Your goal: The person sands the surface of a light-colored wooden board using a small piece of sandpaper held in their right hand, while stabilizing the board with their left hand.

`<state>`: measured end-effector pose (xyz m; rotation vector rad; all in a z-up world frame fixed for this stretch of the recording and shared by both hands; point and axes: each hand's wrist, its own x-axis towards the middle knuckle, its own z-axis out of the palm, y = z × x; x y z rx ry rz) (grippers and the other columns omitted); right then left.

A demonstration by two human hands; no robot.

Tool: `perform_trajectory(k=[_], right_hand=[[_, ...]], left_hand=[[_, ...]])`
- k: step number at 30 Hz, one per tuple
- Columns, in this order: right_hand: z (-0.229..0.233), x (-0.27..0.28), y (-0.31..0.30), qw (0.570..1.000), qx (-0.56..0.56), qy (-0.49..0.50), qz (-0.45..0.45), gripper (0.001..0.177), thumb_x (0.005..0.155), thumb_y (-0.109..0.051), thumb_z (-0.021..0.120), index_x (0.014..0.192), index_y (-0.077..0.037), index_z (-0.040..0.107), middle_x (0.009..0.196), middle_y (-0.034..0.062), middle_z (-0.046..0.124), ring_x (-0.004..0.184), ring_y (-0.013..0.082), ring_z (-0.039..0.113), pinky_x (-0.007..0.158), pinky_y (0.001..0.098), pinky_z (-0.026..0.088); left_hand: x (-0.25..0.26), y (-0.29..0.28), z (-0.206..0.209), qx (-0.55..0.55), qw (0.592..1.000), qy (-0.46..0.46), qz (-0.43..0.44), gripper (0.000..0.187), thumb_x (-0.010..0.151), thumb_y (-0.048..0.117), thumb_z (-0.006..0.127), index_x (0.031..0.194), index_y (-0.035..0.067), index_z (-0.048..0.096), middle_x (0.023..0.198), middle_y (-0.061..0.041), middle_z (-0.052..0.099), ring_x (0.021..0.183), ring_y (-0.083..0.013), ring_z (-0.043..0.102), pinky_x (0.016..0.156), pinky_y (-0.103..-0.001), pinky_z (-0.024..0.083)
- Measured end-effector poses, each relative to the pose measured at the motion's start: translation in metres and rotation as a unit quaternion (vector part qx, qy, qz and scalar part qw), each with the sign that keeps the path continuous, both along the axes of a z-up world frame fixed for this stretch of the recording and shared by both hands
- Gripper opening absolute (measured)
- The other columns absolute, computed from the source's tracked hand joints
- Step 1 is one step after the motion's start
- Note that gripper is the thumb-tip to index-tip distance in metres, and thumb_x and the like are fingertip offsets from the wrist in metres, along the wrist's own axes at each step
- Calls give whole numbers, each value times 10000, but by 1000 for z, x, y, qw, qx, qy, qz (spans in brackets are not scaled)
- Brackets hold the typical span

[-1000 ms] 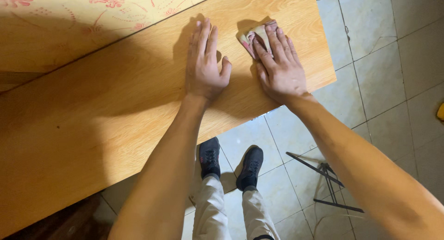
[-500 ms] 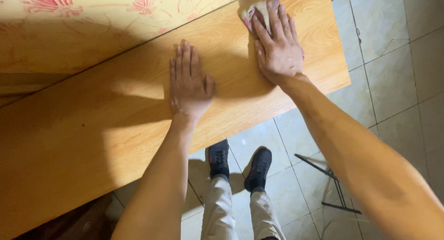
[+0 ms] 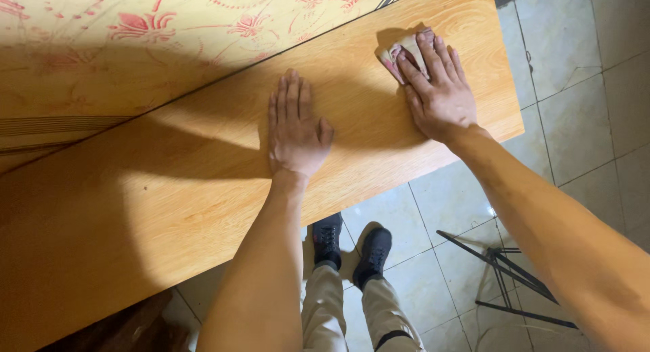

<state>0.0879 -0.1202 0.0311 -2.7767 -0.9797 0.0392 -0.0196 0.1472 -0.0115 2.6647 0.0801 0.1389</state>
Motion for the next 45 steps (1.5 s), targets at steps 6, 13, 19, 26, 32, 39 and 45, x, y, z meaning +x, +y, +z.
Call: perform_trajectory(k=[6,13,19,26,32,39,45], right_hand=[[-17,10,53,999,31,-32,24,491,1080,-208,599,1567,-150,574,1672,222,365,1532,482,337,1269,566,285],[-1,-43,56,997,46,-4,63,483,1043,-211,618,1524,-170,602,1648,184,417,1515,432,397,1254,529,318],[2,-19,14,995,27,-4,98,470,1064,-208,600,1531,-165,592,1671,186,408,1544,412,385,1275,543,302],[-19,10,50,997,42,-40,54,444,1124,-216,604,1560,-140,582,1699,209,365,1551,462,338,1267,569,289],[-20,-21,75,996,53,-45,64,526,1051,-204,636,1569,-142,576,1661,224,366,1513,481,343,1244,592,294],[-5,-54,32,992,48,-15,119,480,1053,-228,607,1530,-185,585,1654,186,407,1521,409,388,1256,560,299],[-3,-9,16,994,28,-25,107,471,1082,-235,586,1550,-189,572,1672,181,402,1546,413,376,1270,564,284]], left_hand=[[-4,-1,-2,-5,1000,-1,3,722,924,297,549,1541,-27,362,1652,-219,298,1560,-376,252,1288,-518,195],[-8,-1,-3,-15,999,-36,5,736,931,295,564,1558,-19,341,1670,-197,282,1580,-374,237,1315,-514,194],[-3,2,-4,14,1000,9,1,737,943,320,530,1571,-4,323,1677,-186,244,1576,-339,180,1295,-497,167],[-4,0,-2,23,999,25,7,732,941,322,522,1567,7,312,1671,-170,239,1571,-319,182,1292,-488,161],[-5,-4,-4,5,999,-50,19,665,960,266,575,1537,-17,401,1646,-193,331,1562,-344,269,1305,-499,214],[-7,-4,0,-2,999,-47,24,645,945,242,573,1520,-9,423,1653,-183,336,1564,-352,276,1299,-495,224],[-5,0,-9,22,997,-68,4,678,947,258,567,1542,-4,374,1657,-185,301,1569,-363,255,1310,-492,214]])
